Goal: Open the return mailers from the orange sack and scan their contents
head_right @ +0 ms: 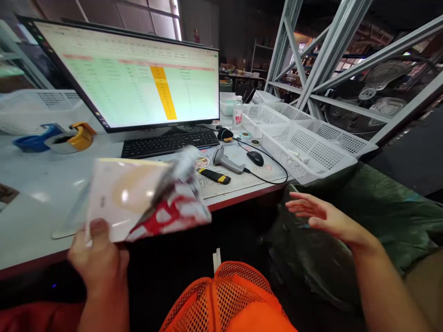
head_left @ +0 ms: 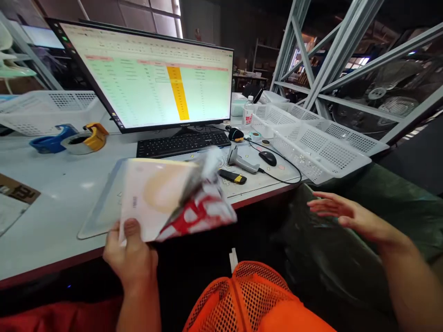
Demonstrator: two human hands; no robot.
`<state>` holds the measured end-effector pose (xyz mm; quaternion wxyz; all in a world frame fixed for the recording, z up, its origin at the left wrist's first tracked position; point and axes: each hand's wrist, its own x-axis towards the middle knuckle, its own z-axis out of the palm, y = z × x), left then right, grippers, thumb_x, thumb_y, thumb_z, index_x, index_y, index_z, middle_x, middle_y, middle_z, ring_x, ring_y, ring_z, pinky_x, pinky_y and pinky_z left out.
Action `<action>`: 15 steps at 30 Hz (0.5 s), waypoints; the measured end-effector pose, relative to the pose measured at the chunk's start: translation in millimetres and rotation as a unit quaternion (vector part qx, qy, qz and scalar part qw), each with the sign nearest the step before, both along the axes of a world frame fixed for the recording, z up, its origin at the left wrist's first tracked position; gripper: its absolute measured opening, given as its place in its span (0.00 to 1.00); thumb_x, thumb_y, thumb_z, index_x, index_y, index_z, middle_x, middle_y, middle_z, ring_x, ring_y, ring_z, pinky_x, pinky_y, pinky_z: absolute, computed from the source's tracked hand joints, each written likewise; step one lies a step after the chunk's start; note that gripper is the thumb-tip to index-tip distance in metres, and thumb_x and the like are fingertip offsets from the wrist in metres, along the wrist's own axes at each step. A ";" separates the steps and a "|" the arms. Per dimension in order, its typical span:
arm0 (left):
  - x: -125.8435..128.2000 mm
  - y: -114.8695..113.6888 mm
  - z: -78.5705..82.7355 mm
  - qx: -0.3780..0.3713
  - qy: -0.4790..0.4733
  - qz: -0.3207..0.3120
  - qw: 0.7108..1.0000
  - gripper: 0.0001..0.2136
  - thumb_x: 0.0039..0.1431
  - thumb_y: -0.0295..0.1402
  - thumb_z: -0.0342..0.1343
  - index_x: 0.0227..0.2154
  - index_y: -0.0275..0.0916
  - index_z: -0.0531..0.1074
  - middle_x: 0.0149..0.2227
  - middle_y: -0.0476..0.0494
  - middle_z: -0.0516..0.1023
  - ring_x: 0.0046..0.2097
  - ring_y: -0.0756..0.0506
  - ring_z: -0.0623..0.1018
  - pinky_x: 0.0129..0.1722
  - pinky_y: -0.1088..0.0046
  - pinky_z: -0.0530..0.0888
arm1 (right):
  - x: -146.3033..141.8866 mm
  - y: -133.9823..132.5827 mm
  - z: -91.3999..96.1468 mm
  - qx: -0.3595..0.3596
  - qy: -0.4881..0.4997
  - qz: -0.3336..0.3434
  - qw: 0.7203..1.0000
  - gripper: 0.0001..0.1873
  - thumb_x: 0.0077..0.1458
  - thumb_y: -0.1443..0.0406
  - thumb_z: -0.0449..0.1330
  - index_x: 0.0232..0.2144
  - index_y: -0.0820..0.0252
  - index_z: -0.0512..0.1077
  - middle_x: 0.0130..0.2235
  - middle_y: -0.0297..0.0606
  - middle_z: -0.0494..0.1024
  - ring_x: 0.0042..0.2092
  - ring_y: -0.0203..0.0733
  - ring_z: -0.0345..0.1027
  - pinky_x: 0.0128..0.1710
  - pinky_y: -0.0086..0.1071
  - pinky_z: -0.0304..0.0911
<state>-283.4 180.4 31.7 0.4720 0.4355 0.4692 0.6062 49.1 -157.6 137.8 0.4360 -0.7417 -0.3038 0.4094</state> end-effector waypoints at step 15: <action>21.9 -80.4 10.1 -0.133 -0.096 -0.384 0.909 0.27 0.56 0.48 0.74 0.50 0.34 0.77 0.47 0.34 0.85 0.44 0.39 0.86 0.42 0.68 0.83 | -87.5 72.5 -15.0 0.085 -0.242 -0.108 0.960 0.17 0.54 0.45 0.66 0.33 0.49 0.80 0.32 0.43 0.83 0.36 0.54 0.79 0.37 0.44 0.77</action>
